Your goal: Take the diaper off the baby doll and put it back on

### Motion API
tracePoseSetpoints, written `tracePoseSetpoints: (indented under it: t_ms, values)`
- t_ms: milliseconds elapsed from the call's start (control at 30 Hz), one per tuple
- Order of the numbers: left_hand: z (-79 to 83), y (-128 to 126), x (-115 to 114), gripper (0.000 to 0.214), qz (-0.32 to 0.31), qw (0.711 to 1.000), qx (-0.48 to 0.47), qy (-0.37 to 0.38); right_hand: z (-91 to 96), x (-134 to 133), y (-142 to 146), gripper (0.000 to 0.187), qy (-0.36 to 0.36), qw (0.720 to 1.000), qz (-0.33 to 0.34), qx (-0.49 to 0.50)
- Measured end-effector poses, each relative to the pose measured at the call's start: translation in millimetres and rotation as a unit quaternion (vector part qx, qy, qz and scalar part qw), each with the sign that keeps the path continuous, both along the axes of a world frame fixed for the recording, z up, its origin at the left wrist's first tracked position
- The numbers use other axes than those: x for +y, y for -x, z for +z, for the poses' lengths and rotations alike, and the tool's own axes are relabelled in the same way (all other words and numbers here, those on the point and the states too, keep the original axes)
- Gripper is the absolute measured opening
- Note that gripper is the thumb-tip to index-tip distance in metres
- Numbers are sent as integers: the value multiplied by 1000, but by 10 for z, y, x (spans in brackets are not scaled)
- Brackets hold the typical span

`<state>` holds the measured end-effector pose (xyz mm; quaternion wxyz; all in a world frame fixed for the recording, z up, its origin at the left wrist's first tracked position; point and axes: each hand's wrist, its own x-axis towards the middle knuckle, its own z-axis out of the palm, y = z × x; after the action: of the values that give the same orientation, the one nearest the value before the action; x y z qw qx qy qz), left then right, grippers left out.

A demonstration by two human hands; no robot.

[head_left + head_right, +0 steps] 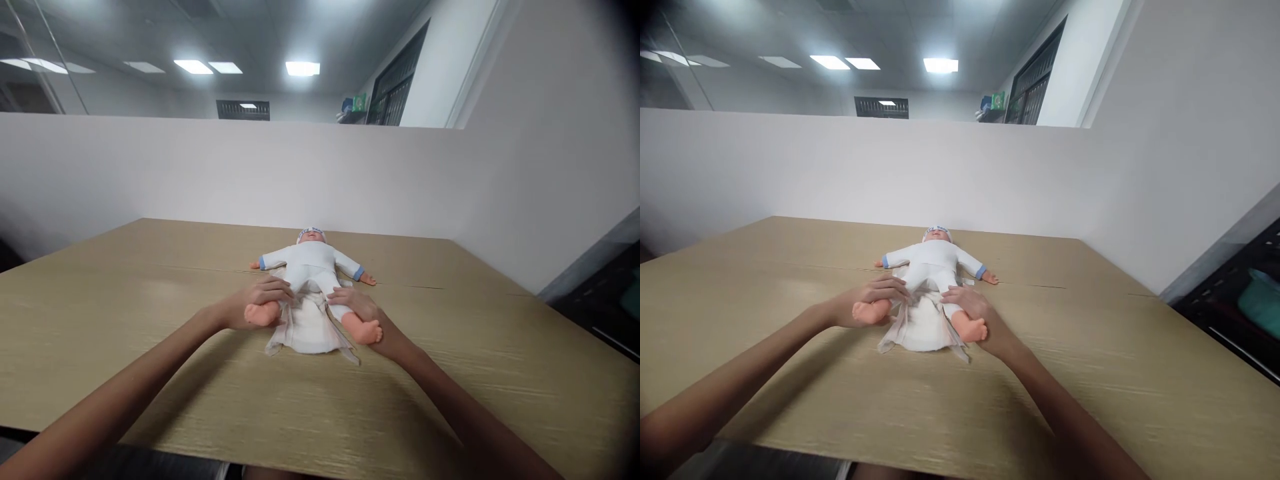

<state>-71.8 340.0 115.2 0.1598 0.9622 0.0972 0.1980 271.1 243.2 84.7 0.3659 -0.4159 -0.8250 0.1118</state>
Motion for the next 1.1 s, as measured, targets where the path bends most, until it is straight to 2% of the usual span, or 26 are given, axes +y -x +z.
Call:
tracePoseSetpoints:
  t_ms: [100,167,267,400,600,667,733,833,867,933,1000,1033,1100]
  values:
    - [-303,174,26,58,-21,999,30,-20,-143,-45,-122,54,-24,994,55,-91]
    - [-471,211,18,63,-15,999,36,-29,-240,-64,-156,62,-40,988,60,-135]
    - [-596,197,-12,61,3,998,43,-39,-338,-73,-173,65,-44,985,57,-155]
    - [-575,168,-32,68,11,997,65,-50,-342,-81,-174,63,-30,985,54,-160]
    - [-507,184,1,85,-6,994,96,-58,-169,-149,-145,60,32,989,38,-139]
    - [-454,175,-8,78,-6,995,96,-29,-90,-145,-156,59,65,989,35,-126]
    - [-371,143,-56,57,4,996,91,13,-4,-129,-170,54,105,988,38,-110]
    - [-252,40,-196,37,51,993,84,60,98,-134,-141,47,140,985,38,-96]
    - [-236,-4,-249,34,71,992,84,64,108,-154,-105,43,136,985,26,-101]
    - [-259,-98,-338,46,113,989,86,48,69,-222,5,44,102,986,-9,-130]
    - [-339,-180,-379,53,145,985,88,5,-43,-306,145,65,49,983,-43,-171]
    - [-386,-212,-379,48,156,984,87,-19,-113,-343,213,71,24,980,-56,-191]
    - [-458,-254,-341,28,168,981,82,-45,-237,-384,315,61,-12,973,-83,-217]
